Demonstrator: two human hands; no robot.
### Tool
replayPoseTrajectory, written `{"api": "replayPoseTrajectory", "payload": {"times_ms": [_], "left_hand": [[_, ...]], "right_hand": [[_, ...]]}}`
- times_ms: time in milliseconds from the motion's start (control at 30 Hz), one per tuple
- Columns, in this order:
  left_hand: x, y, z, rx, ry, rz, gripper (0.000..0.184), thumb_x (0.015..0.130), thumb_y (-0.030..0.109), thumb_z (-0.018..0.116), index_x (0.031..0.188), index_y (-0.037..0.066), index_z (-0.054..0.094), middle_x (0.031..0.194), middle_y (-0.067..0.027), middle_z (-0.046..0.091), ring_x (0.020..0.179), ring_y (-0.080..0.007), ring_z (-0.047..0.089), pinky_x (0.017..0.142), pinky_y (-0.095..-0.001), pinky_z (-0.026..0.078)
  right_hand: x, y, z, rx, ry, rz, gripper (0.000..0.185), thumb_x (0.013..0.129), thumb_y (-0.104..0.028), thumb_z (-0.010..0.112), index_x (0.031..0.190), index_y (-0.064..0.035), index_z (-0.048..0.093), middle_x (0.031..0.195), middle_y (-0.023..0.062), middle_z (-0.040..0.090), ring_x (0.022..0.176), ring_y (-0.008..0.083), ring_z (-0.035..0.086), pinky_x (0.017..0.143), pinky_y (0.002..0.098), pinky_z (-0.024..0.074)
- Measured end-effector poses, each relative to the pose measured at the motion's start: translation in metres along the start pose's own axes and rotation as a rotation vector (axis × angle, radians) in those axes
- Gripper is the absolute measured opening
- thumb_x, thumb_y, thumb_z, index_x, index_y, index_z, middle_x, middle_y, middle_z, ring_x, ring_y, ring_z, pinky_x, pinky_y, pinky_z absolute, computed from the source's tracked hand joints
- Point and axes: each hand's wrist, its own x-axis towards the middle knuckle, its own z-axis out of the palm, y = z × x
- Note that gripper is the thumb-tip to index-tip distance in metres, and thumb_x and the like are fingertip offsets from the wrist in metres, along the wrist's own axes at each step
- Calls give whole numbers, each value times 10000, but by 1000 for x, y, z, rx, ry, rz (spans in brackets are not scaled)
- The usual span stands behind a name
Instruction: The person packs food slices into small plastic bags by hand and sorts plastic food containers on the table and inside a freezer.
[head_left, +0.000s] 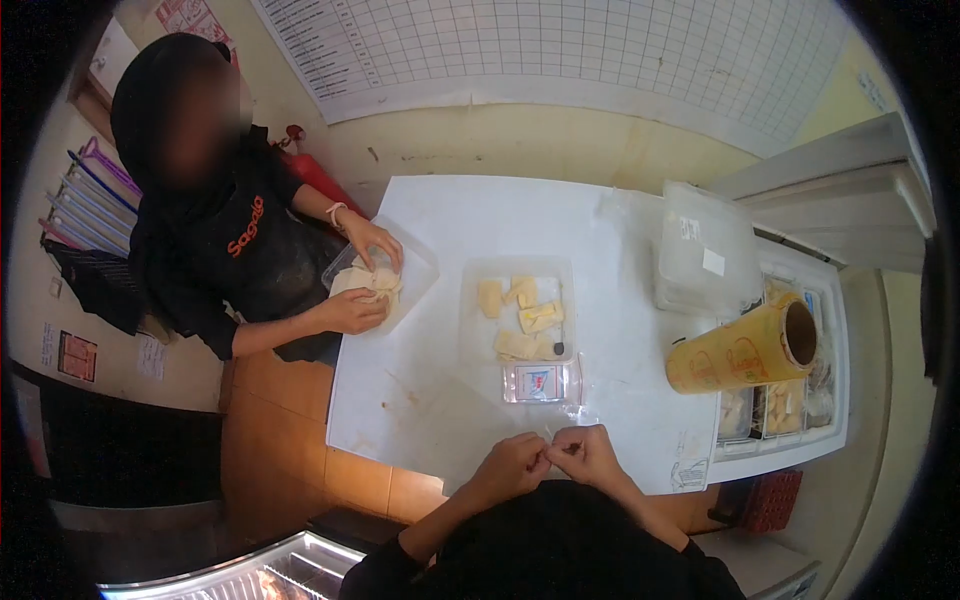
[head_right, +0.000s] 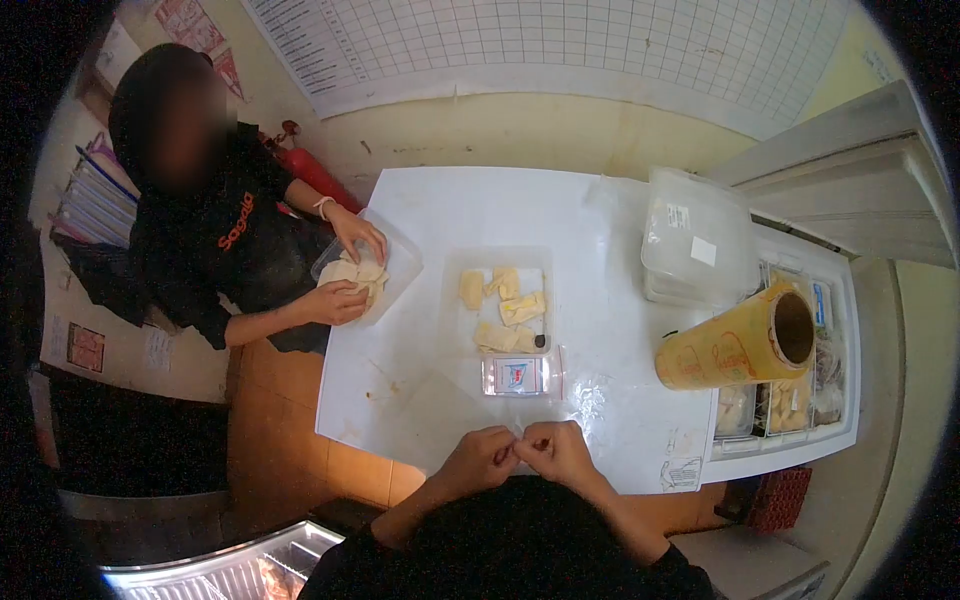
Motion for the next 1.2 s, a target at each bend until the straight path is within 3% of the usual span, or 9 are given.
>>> {"api": "replayPoseTrajectory", "payload": {"times_ms": [167,233,400,600,700,800,933,1033,1200], "left_hand": [[-1,-26,18,97,96,-106,139,831,94,623,778,-22,569,639,-118,549,539,-204,518,524,-308,416],[1,-29,13,-72,82,-156,161,860,119,603,785,-20,574,627,-91,555,540,-166,519,520,-296,417],[4,-27,-3,-335,-31,-321,224,938,167,522,806,0,592,620,-19,551,549,-79,511,503,-264,418],[-4,-38,9,-539,-154,-550,229,904,168,535,803,-28,596,629,-97,571,576,-139,549,560,-313,457],[-7,-62,26,-218,-18,-301,234,891,196,559,854,-26,624,676,-116,599,632,-184,584,617,-366,469],[-4,-46,23,-124,45,-298,282,863,262,584,871,-11,649,754,-212,635,682,-307,634,661,-388,483],[-6,-39,20,-8,3,-293,292,878,276,566,895,-7,639,776,-205,642,680,-321,628,654,-388,484],[-4,-33,7,-74,-69,-277,298,878,281,551,851,-4,636,735,-176,636,671,-282,626,643,-383,477],[-9,-33,-4,-436,-224,-165,288,882,251,531,831,-6,650,656,-118,591,637,-175,584,618,-338,460]], "right_hand": [[10,15,8,-295,174,-142,191,777,-129,684,667,11,616,594,120,593,516,186,572,510,293,443],[14,10,-1,-113,53,-98,241,771,-186,689,646,-1,599,615,144,593,528,275,586,518,349,457],[14,0,-5,-174,-52,-220,193,776,-162,674,690,-10,592,675,140,590,575,283,586,539,355,464],[11,-5,-7,-189,-152,-327,149,765,-138,661,750,-5,594,724,132,596,629,306,594,568,373,472],[10,-13,-7,-301,-190,-294,169,764,-184,659,775,-25,603,758,125,618,639,315,613,580,401,490],[8,-14,1,-576,-134,-247,209,761,-256,661,794,-56,613,799,121,642,662,332,638,601,428,513],[7,-3,10,-716,-117,-153,209,753,-289,661,835,-99,638,728,140,658,657,374,633,578,469,504],[11,2,4,-614,-149,-231,178,771,-246,663,820,-75,672,640,137,624,587,301,631,537,399,493],[11,23,1,155,-325,85,199,809,-108,612,658,-1,684,543,20,569,515,60,484,482,232,383]]}}
